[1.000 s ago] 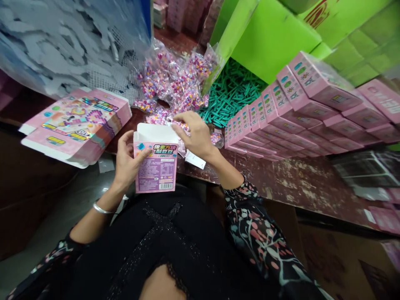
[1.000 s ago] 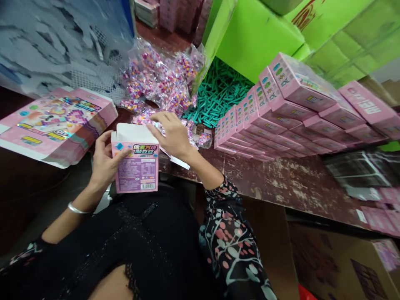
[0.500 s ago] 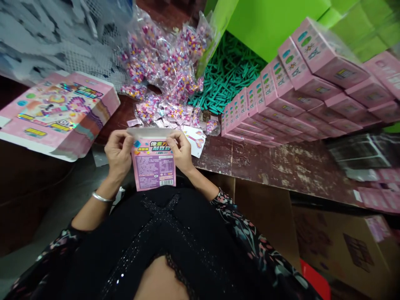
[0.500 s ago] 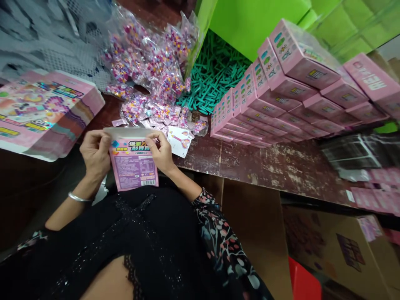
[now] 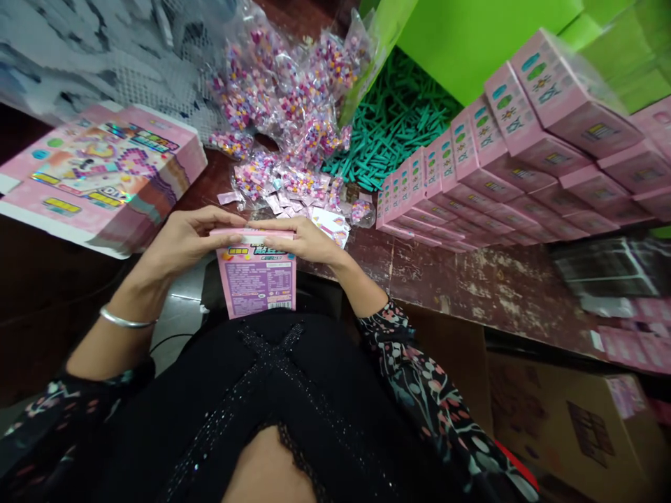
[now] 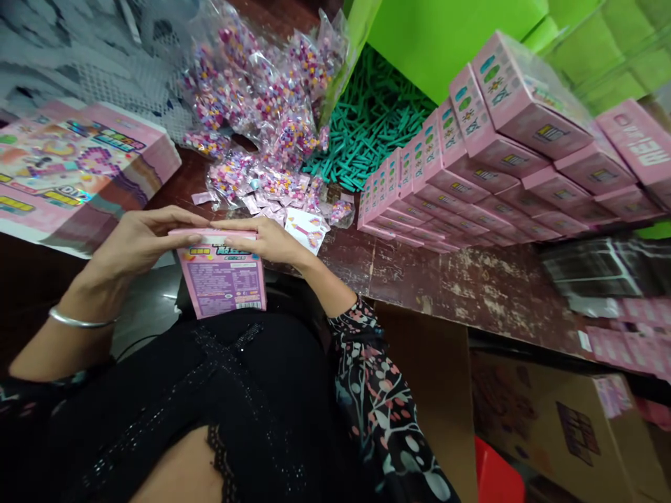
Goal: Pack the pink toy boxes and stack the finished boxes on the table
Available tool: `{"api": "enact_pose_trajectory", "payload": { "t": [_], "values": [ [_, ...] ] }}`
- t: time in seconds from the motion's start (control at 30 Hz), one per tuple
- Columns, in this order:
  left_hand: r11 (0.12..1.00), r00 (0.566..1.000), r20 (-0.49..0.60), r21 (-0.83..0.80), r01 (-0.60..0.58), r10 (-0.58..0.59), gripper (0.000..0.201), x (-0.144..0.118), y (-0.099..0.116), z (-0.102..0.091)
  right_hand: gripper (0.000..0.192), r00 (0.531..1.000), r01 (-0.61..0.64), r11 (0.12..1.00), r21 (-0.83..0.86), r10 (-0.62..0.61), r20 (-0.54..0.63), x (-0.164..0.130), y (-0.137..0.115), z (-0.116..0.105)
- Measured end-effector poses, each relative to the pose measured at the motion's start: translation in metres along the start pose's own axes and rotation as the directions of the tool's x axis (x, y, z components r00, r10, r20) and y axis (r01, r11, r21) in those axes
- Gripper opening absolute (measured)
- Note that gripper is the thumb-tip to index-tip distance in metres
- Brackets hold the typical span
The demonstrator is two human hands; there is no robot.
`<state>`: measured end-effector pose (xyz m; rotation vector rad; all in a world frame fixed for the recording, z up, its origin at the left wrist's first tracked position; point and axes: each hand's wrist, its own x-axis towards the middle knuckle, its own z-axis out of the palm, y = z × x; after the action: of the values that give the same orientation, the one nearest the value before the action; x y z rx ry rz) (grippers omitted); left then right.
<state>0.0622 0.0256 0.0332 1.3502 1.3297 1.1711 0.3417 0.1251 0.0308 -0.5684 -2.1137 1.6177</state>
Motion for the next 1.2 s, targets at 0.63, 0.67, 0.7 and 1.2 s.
{"api": "enact_pose_trajectory", "payload": {
  "t": [0.63,0.67,0.7,1.2],
  "values": [
    [0.993,0.999,0.034,0.120,-0.017,0.013,0.043,-0.013,-0.004,0.002,0.082,0.993,-0.033,0.979,-0.203,0.055,0.105,-0.018,-0.008,-0.004],
    [0.991,0.995,0.084,0.120,-0.056,0.046,0.040,-0.016,-0.006,0.000,0.080,0.993,-0.029,0.971,-0.236,0.056,0.106,-0.023,-0.008,-0.002],
    [0.990,0.989,0.129,0.111,-0.089,0.074,0.038,-0.020,-0.008,0.000,0.077,0.993,-0.032,0.961,-0.274,0.061,0.098,-0.027,-0.009,0.000],
    [0.966,0.996,0.073,-0.256,-0.022,0.042,0.128,0.065,0.038,0.009,0.048,0.934,0.280,0.671,-0.687,-0.355,0.034,-0.021,-0.094,-0.066]
  ]
}}
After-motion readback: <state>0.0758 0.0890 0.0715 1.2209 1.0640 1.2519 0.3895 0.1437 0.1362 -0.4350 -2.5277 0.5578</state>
